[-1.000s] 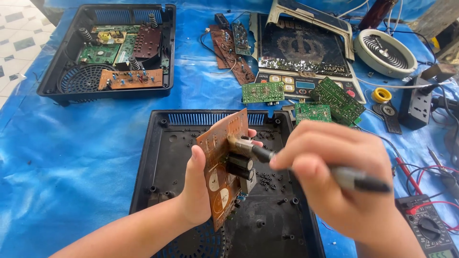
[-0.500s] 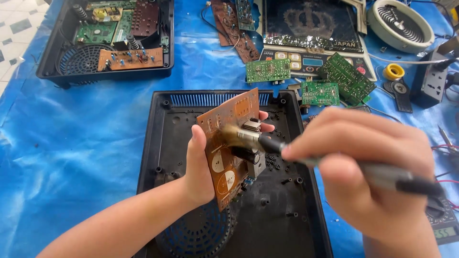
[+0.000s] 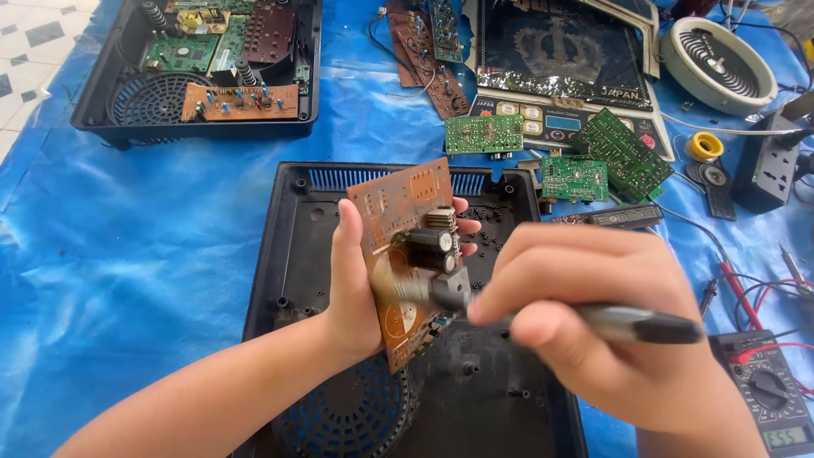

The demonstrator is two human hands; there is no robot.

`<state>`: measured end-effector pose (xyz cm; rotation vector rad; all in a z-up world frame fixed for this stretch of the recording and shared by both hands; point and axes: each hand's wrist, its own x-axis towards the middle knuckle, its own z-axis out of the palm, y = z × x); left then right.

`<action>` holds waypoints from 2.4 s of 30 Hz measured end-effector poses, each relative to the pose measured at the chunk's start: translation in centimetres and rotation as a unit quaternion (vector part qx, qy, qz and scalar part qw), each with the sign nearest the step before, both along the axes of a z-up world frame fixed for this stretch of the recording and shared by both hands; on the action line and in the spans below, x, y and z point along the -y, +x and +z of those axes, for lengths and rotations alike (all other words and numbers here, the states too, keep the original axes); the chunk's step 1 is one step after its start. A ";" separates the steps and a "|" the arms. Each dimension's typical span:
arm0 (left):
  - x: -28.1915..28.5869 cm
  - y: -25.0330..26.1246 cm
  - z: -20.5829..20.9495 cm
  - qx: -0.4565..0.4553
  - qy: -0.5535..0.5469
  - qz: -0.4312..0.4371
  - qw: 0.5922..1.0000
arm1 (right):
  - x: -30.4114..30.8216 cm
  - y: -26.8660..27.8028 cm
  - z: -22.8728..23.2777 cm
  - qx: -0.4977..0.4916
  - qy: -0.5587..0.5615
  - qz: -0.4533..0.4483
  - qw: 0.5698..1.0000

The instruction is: Cleaning dust and debris from electronic circuit boards using a handheld brush

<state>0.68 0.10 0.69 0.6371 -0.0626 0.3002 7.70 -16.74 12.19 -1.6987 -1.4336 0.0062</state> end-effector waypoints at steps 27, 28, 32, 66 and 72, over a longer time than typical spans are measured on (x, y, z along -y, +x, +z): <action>-2.3 1.2 2.9 -0.114 -0.158 0.106 0.975 | 1.9 2.0 0.5 0.033 -0.079 0.006 0.996; -2.2 1.1 4.0 -0.170 -0.181 0.122 0.961 | 1.9 1.8 0.3 0.015 -0.068 -0.008 0.998; -2.1 1.0 5.9 -0.252 -0.223 0.162 0.928 | 0.4 1.2 0.1 0.074 0.047 -0.081 0.993; -3.7 -0.7 5.1 0.131 0.087 0.206 0.966 | -3.8 1.9 -6.0 -0.638 0.141 0.089 0.751; -3.9 -1.9 7.2 0.092 -0.069 -0.016 0.993 | -4.6 0.7 -5.1 -0.639 0.001 -0.003 0.769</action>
